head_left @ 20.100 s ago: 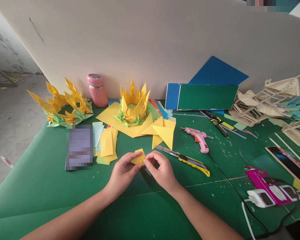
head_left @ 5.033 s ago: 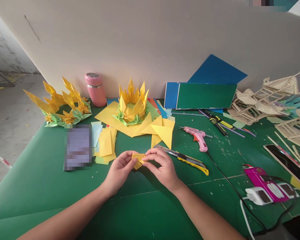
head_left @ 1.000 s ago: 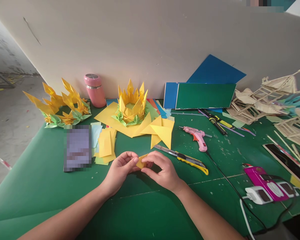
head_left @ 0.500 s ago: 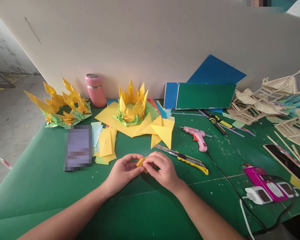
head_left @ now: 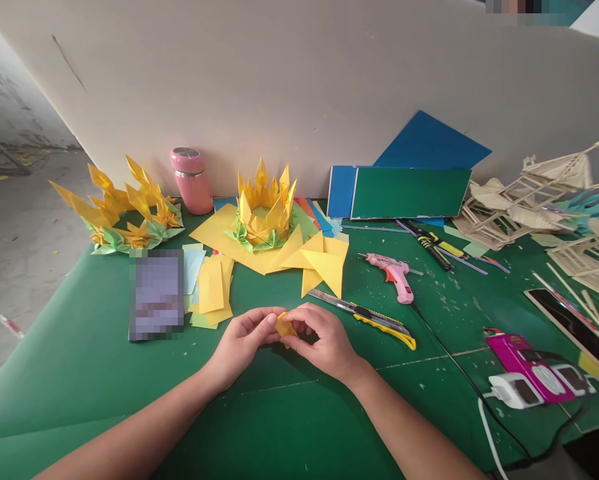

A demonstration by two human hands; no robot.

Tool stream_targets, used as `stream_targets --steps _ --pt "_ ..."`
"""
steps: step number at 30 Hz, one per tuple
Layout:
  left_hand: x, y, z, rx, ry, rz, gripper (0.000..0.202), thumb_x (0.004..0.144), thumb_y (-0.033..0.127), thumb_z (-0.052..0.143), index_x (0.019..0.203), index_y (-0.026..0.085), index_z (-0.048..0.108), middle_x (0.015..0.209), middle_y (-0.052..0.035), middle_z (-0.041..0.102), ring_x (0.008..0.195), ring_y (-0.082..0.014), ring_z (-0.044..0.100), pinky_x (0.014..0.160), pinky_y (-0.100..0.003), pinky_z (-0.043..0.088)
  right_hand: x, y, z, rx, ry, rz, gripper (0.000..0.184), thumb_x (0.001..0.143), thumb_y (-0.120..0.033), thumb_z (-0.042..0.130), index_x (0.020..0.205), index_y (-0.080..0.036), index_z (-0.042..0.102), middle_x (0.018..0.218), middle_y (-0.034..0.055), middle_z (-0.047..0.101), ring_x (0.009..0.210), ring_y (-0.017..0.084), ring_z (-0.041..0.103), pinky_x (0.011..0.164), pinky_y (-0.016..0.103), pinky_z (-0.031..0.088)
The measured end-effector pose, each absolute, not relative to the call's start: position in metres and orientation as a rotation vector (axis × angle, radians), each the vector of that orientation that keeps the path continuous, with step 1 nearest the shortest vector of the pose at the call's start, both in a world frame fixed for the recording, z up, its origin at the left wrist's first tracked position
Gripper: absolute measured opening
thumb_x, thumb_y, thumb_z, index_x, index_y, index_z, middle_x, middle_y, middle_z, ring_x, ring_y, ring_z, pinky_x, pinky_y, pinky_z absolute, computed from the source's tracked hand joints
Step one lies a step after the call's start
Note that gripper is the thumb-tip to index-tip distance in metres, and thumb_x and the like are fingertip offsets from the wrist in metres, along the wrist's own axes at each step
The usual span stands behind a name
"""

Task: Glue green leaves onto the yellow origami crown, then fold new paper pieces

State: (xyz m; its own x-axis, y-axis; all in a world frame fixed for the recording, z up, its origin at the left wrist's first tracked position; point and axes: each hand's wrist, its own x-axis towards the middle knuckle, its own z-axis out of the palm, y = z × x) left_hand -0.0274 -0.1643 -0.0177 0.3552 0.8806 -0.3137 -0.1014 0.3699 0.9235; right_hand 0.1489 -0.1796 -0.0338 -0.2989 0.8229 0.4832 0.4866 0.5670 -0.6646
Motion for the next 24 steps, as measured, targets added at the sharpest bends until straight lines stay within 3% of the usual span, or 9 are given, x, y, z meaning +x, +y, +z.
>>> stream_targets --steps 7,16,24 --pt "-0.028 -0.165 -0.023 0.998 0.817 0.743 0.053 0.061 0.034 0.083 0.106 0.015 0.062 0.100 -0.0087 0.075 0.098 -0.0252 0.069 0.091 -0.040 0.055 0.149 -0.181 -0.027 -1.065 -1.871 0.671 0.008 0.084 -0.026 0.059 0.091 -0.023 0.056 0.073 0.0003 0.058 0.064 0.014 0.053 0.053 0.024 0.045" --pt "-0.026 -0.168 -0.027 1.174 0.856 0.837 0.041 0.068 0.034 0.078 0.103 0.017 0.066 0.102 -0.0067 0.067 0.098 -0.0243 0.067 0.087 -0.040 0.057 0.149 -0.181 -0.027 -1.032 -1.861 0.739 0.002 0.084 -0.023 0.056 0.083 -0.023 0.054 0.075 0.0009 0.057 0.064 0.014 0.050 0.056 0.026 0.045" --pt "-0.027 -0.168 -0.035 1.361 0.922 0.894 0.031 0.074 0.033 0.070 0.103 0.022 0.069 0.098 -0.0048 0.061 0.091 -0.0211 0.066 0.084 -0.039 0.059 0.150 -0.181 -0.027 -1.018 -1.860 0.796 0.009 0.086 -0.021 0.052 0.078 -0.022 0.057 0.083 0.0036 0.059 0.066 0.014 0.052 0.058 0.026 0.047"
